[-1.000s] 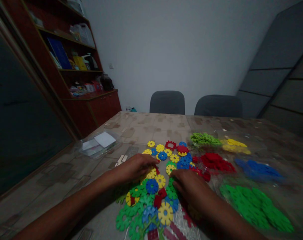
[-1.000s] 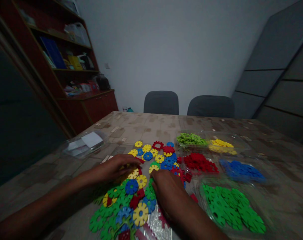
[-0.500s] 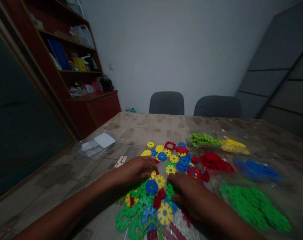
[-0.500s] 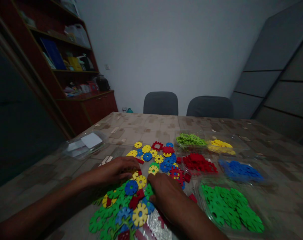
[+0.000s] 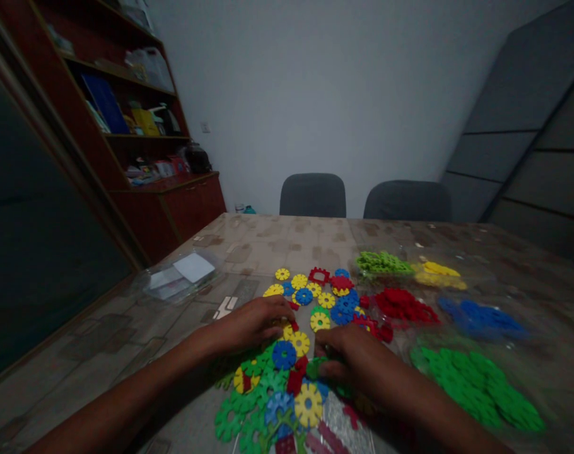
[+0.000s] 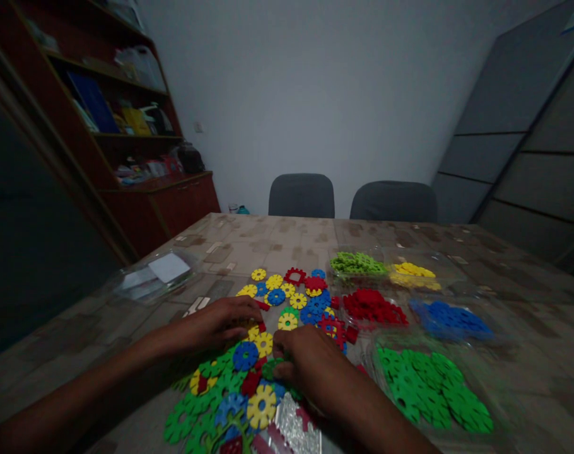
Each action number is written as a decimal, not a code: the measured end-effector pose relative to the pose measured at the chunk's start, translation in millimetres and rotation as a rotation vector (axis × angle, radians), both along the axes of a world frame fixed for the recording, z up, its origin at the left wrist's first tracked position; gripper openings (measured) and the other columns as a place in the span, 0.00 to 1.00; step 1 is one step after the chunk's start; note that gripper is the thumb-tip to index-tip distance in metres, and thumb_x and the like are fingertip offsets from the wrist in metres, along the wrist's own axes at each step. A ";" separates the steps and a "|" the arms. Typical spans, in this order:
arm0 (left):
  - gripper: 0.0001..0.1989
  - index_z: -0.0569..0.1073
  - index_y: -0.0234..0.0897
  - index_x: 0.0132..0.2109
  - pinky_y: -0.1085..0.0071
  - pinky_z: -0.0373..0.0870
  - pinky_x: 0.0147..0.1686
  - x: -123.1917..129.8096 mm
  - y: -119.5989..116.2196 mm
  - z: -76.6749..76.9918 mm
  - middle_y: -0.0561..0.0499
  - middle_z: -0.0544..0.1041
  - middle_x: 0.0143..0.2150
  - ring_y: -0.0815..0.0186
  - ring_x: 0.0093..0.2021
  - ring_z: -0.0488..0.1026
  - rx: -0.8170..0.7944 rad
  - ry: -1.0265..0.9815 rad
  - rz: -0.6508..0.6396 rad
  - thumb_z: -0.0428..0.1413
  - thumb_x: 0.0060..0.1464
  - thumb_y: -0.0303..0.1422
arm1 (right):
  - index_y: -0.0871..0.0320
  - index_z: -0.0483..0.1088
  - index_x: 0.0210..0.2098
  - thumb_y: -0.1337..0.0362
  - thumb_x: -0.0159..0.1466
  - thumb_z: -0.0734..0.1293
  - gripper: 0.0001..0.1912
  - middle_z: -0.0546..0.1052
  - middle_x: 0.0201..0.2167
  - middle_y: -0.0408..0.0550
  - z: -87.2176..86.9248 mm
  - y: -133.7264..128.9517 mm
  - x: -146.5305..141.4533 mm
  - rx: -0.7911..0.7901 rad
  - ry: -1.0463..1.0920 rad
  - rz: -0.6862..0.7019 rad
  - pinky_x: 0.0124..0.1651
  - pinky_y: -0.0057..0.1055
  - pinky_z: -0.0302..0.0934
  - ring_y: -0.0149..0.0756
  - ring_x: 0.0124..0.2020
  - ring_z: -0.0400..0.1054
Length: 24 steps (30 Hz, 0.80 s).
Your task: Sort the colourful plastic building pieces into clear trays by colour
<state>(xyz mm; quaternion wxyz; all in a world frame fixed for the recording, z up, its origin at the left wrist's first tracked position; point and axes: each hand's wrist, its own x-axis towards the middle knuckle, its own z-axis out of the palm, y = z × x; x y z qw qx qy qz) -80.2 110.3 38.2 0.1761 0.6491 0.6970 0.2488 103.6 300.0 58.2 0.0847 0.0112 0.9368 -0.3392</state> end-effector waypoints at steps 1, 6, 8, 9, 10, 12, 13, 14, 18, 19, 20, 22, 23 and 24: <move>0.12 0.76 0.43 0.52 0.57 0.67 0.60 -0.4 -0.1 -0.5 0.44 0.76 0.58 0.54 0.62 0.71 -0.001 0.000 0.001 0.54 0.65 0.24 | 0.57 0.71 0.29 0.75 0.60 0.69 0.08 0.74 0.27 0.40 0.4 2.0 -0.7 0.001 0.003 0.001 0.30 0.27 0.50 0.33 0.30 0.68; 0.13 0.76 0.44 0.52 0.58 0.67 0.60 -3.4 -0.4 -5.4 0.43 0.74 0.60 0.54 0.61 0.71 0.015 0.005 -0.001 0.55 0.65 0.24 | 0.58 0.71 0.26 0.79 0.56 0.71 0.10 0.74 0.30 0.42 4.3 14.9 -5.0 0.025 0.105 -0.049 0.35 0.29 0.53 0.35 0.34 0.67; 0.14 0.76 0.43 0.52 0.58 0.67 0.60 -4.1 -0.6 -6.3 0.43 0.75 0.59 0.53 0.62 0.71 0.017 0.005 -0.004 0.55 0.64 0.24 | 0.58 0.71 0.26 0.79 0.55 0.71 0.10 0.74 0.29 0.42 7.1 21.4 -7.1 0.022 0.129 -0.072 0.35 0.29 0.54 0.34 0.33 0.67; 0.14 0.76 0.43 0.52 0.58 0.67 0.60 -4.3 -0.7 -6.3 0.43 0.75 0.59 0.53 0.62 0.70 0.018 0.006 -0.006 0.55 0.64 0.24 | 0.58 0.71 0.25 0.78 0.56 0.71 0.10 0.74 0.28 0.41 8.6 25.5 -8.1 0.014 0.137 -0.081 0.33 0.28 0.53 0.34 0.31 0.66; 0.14 0.76 0.44 0.53 0.58 0.67 0.60 -4.4 -0.9 -6.0 0.44 0.75 0.59 0.53 0.62 0.70 0.017 0.006 -0.010 0.55 0.65 0.24 | 0.58 0.71 0.25 0.77 0.56 0.70 0.09 0.73 0.26 0.40 10.4 30.5 -8.9 0.003 0.147 -0.088 0.32 0.28 0.53 0.33 0.29 0.66; 0.14 0.76 0.44 0.53 0.58 0.67 0.60 -4.0 -1.2 -4.5 0.44 0.75 0.59 0.53 0.63 0.70 0.014 0.005 -0.013 0.54 0.65 0.24 | 0.57 0.72 0.26 0.74 0.58 0.69 0.07 0.74 0.25 0.40 14.3 44.5 -9.8 -0.016 0.184 -0.120 0.31 0.28 0.54 0.33 0.28 0.66; 0.14 0.76 0.44 0.53 0.59 0.66 0.60 -3.7 -1.3 -3.6 0.44 0.75 0.59 0.53 0.63 0.69 0.009 0.005 -0.012 0.54 0.65 0.24 | 0.57 0.72 0.26 0.72 0.59 0.69 0.06 0.74 0.25 0.40 16.5 53.8 -9.7 -0.023 0.210 -0.150 0.31 0.28 0.55 0.34 0.28 0.67; 0.14 0.76 0.44 0.53 0.59 0.66 0.61 -3.2 -1.3 -2.7 0.44 0.74 0.59 0.53 0.63 0.69 0.002 0.004 -0.010 0.54 0.66 0.24 | 0.56 0.72 0.27 0.69 0.59 0.69 0.05 0.75 0.26 0.41 18.7 64.6 -9.1 -0.029 0.239 -0.190 0.31 0.29 0.57 0.35 0.29 0.68; 0.13 0.76 0.44 0.53 0.60 0.67 0.60 -0.9 -0.8 -0.1 0.45 0.75 0.58 0.54 0.62 0.70 -0.006 0.008 -0.002 0.53 0.66 0.24 | 0.56 0.74 0.33 0.59 0.61 0.68 0.07 0.77 0.27 0.44 28.4 119.6 -1.8 -0.037 0.360 -0.417 0.31 0.31 0.61 0.38 0.29 0.70; 0.13 0.76 0.44 0.52 0.60 0.67 0.60 -0.5 -0.6 0.1 0.45 0.75 0.57 0.54 0.62 0.70 -0.005 0.009 -0.001 0.53 0.66 0.25 | 0.57 0.74 0.34 0.57 0.62 0.68 0.09 0.77 0.27 0.46 30.9 134.2 1.0 -0.030 0.388 -0.485 0.30 0.32 0.62 0.38 0.28 0.69; 0.13 0.76 0.44 0.52 0.60 0.67 0.60 -0.3 -0.4 0.1 0.45 0.75 0.57 0.54 0.62 0.70 -0.005 0.010 0.002 0.53 0.66 0.25 | 0.57 0.74 0.35 0.56 0.63 0.68 0.10 0.77 0.28 0.47 33.5 148.2 4.0 -0.019 0.413 -0.552 0.30 0.32 0.62 0.37 0.26 0.69; 0.12 0.76 0.44 0.52 0.60 0.67 0.60 -0.6 -0.2 -0.4 0.45 0.75 0.58 0.54 0.62 0.70 -0.007 0.010 0.006 0.53 0.66 0.25 | 0.59 0.74 0.35 0.57 0.65 0.68 0.11 0.77 0.28 0.50 38.3 172.7 10.0 0.014 0.449 -0.680 0.29 0.33 0.61 0.35 0.24 0.67; 0.12 0.76 0.43 0.53 0.60 0.67 0.60 -1.0 -0.2 -0.8 0.44 0.75 0.59 0.54 0.61 0.71 -0.007 0.008 0.006 0.54 0.66 0.26 | 0.60 0.74 0.35 0.59 0.67 0.67 0.10 0.77 0.28 0.51 40.3 182.9 12.7 0.036 0.461 -0.740 0.29 0.33 0.60 0.33 0.23 0.67; 0.12 0.76 0.43 0.53 0.60 0.68 0.60 -1.5 -0.3 -1.3 0.44 0.74 0.59 0.54 0.61 0.71 -0.005 0.005 0.004 0.54 0.66 0.26 | 0.61 0.73 0.34 0.61 0.67 0.67 0.09 0.77 0.27 0.52 41.8 191.7 15.2 0.062 0.470 -0.796 0.28 0.33 0.59 0.32 0.22 0.66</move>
